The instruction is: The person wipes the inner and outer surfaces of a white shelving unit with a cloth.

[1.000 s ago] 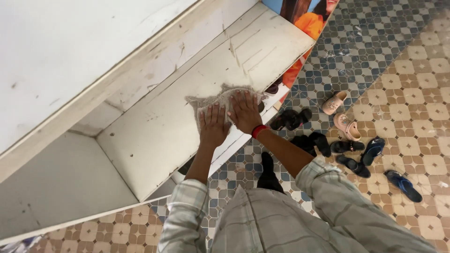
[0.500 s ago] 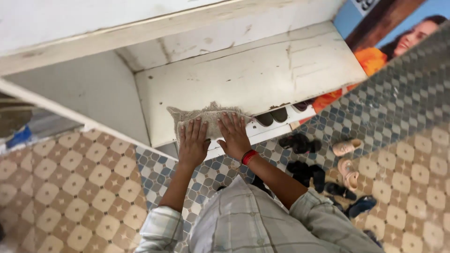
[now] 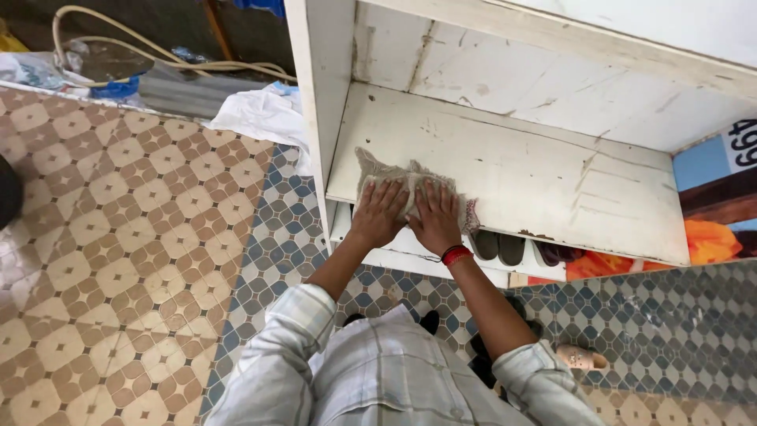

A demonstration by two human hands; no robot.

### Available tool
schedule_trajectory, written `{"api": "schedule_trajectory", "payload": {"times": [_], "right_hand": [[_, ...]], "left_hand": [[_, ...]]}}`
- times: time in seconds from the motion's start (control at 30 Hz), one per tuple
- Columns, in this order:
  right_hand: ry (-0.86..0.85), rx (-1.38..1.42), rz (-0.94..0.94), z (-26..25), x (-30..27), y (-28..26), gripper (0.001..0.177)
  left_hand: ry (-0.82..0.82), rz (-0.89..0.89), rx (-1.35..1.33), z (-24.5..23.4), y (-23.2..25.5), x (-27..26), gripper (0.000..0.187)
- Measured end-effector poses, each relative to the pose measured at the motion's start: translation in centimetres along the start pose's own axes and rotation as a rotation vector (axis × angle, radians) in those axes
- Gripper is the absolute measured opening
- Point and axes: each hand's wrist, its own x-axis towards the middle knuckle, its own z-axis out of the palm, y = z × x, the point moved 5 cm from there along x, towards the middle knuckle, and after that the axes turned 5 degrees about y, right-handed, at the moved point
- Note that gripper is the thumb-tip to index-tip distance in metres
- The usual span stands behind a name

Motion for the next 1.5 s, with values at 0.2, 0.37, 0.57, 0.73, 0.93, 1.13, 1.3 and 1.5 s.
{"api": "schedule_trajectory", "payload": {"times": [0.2, 0.37, 0.57, 0.73, 0.93, 1.13, 1.3, 1.5], "right_hand": [[0.016, 0.055, -0.118, -1.0, -3.4, -1.0, 0.072], [-0.045, 0.048, -0.097, -0.8, -2.5, 0.0, 0.068], [-0.128, 0.029, -0.102, 0.5, 2.1, -4.3, 0.073], [-0.062, 0.137, -0.230, 0.0, -0.1, -4.8, 0.075], [-0.098, 0.016, -0.168, -0.8, 1.1, 0.7, 0.065], [-0.114, 0.084, -0.058, 0.1, 6.6, -1.3, 0.060], [-0.058, 0.088, -0.186, -0.2, 3.1, 0.2, 0.060], [-0.098, 0.103, -0.115, -0.5, 6.3, 6.1, 0.062]], "left_hand": [[-0.072, -0.017, 0.031, -2.8, 1.4, -3.3, 0.079], [-0.120, -0.039, 0.023, -2.3, 0.4, -2.9, 0.076], [-0.067, -0.124, 0.086, -2.4, -4.5, -2.2, 0.067], [-0.024, -0.146, 0.035, -2.8, -2.9, -4.9, 0.072], [-0.118, -0.122, -0.028, -1.6, -2.1, -1.9, 0.071], [-0.083, -0.170, 0.051, -1.0, -5.8, 3.7, 0.059], [-0.158, -0.102, 0.065, -1.4, -3.2, 1.5, 0.063], [-0.235, -0.052, -0.007, 0.1, -0.4, 3.9, 0.076]]}}
